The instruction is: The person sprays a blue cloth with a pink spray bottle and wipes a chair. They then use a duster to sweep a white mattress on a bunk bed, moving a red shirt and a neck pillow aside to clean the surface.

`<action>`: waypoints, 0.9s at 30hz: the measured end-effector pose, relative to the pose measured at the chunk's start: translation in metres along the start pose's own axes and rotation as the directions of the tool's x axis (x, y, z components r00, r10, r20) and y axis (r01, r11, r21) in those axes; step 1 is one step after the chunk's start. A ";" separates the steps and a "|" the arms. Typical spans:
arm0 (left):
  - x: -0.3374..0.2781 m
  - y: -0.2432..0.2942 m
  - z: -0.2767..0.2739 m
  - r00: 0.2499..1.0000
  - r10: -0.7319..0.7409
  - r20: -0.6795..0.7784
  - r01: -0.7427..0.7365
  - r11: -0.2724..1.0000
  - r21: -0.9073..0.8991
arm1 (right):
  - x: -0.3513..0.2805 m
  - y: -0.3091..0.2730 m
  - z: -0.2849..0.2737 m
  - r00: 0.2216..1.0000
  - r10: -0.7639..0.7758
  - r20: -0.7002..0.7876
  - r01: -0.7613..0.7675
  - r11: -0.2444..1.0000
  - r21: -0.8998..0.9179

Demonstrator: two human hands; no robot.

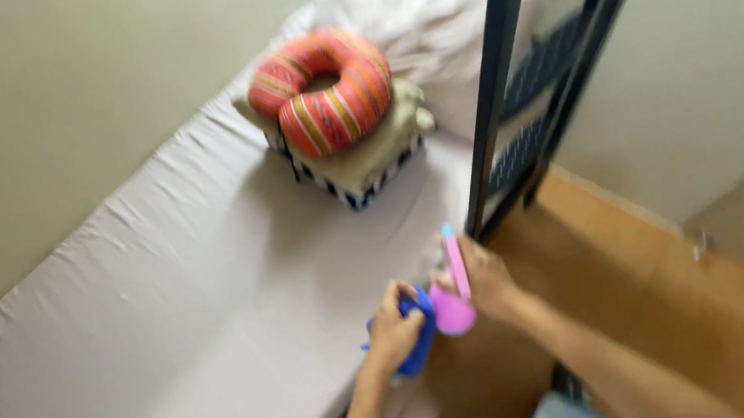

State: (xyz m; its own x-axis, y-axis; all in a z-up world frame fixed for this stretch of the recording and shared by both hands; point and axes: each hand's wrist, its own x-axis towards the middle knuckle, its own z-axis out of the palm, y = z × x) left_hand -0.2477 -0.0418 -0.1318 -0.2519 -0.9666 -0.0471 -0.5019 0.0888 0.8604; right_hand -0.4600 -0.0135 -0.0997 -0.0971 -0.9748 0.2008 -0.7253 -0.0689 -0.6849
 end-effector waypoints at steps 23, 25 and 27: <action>0.036 0.162 0.188 0.993 0.004 0.119 -0.029 0.979 0.203 | 0.024 0.190 -0.131 0.858 -0.077 0.508 -0.127 0.926 0.355; 0.045 0.163 0.190 0.989 0.007 0.150 -0.041 0.974 0.221 | 0.031 0.198 -0.143 0.825 -0.022 0.565 -0.227 0.902 0.366; 0.050 0.170 0.189 0.968 -0.087 0.234 0.029 0.970 0.241 | 0.033 0.201 -0.159 0.744 0.096 0.661 -0.305 0.929 0.208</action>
State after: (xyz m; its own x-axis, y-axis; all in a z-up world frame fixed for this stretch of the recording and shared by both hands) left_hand -0.5014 -0.0296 -0.0839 -0.3935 -0.8876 -0.2394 -0.6938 0.1159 0.7108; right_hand -0.7178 -0.0262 -0.1196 0.3089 -0.8720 -0.3797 -0.5030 0.1890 -0.8434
